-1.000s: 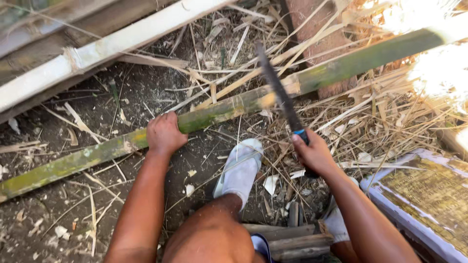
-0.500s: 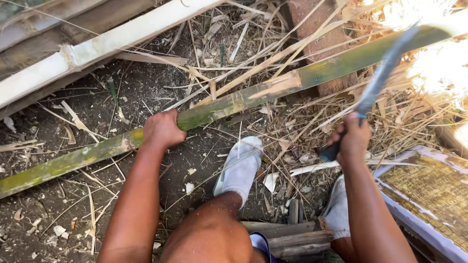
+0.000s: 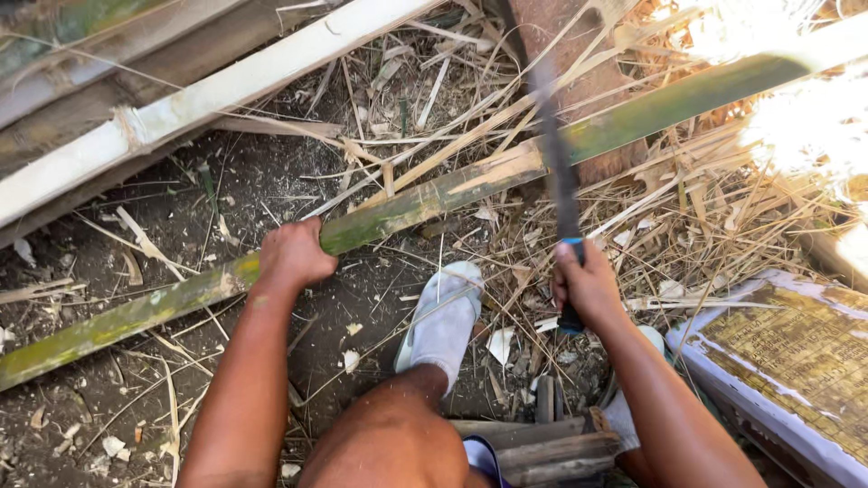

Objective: The person uses a machete to split a long bamboo pole into thinner strips. They hold the bamboo with one hand and repeatedly strike it with the machete to separate the layers.

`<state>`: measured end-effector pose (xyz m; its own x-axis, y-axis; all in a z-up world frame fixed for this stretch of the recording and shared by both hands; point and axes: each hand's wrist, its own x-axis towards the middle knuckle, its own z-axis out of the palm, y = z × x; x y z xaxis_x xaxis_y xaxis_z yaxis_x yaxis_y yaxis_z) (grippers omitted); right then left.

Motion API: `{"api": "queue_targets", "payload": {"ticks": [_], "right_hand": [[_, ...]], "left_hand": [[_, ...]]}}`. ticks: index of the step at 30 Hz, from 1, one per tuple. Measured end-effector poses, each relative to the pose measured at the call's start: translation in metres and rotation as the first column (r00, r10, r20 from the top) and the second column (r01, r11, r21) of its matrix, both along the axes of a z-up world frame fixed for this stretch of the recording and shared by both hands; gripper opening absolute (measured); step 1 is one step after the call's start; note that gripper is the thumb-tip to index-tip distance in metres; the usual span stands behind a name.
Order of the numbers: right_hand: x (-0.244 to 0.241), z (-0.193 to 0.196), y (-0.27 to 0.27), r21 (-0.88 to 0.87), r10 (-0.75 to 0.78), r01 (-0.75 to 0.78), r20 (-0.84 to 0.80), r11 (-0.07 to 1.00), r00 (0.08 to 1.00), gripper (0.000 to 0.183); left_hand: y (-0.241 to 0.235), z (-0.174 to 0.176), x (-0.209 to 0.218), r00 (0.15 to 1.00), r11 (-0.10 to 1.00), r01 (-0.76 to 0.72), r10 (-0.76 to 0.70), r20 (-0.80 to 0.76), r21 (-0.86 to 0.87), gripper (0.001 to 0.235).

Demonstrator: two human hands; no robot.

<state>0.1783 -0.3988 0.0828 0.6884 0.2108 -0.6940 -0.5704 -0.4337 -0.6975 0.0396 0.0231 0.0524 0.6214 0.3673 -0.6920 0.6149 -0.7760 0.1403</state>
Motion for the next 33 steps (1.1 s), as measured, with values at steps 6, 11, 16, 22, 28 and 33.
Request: {"api": "queue_targets", "payload": {"ticks": [6, 11, 16, 22, 28, 33], "right_hand": [[-0.022, -0.005, 0.009, -0.217, 0.484, -0.482, -0.047, 0.849, 0.874, 0.04], [-0.069, -0.007, 0.027, -0.176, 0.644, -0.628, 0.056, 0.758, 0.763, 0.045], [-0.05, -0.002, 0.029, -0.209, 0.459, -0.465, -0.082, 0.86, 0.885, 0.038], [-0.062, -0.015, 0.007, -0.095, 0.643, -0.637, 0.163, 0.765, 0.749, 0.041], [0.0, -0.011, -0.034, 0.095, -0.113, 0.108, 0.051, 0.99, 0.992, 0.031], [0.019, -0.003, -0.055, 0.06, -0.195, 0.19, 0.093, 0.98, 0.976, 0.033]], "left_hand": [[0.002, -0.008, 0.002, 0.998, 1.0, 0.02, -0.02, -0.061, -0.008, 0.031], [-0.003, -0.002, -0.008, 0.999, 1.0, 0.016, -0.016, 0.029, 0.0, 0.032], [0.0, -0.01, -0.003, 0.998, 1.0, 0.006, -0.007, 0.055, 0.006, 0.034], [-0.001, -0.006, -0.003, 0.998, 0.997, 0.005, -0.01, 0.068, 0.071, 0.039], [-0.057, -0.002, 0.048, 0.997, 0.999, 0.018, -0.019, 0.076, 0.026, 0.061], [-0.162, 0.025, 0.106, 0.387, 0.92, 0.346, -0.319, 0.865, 0.184, 0.071]]}}
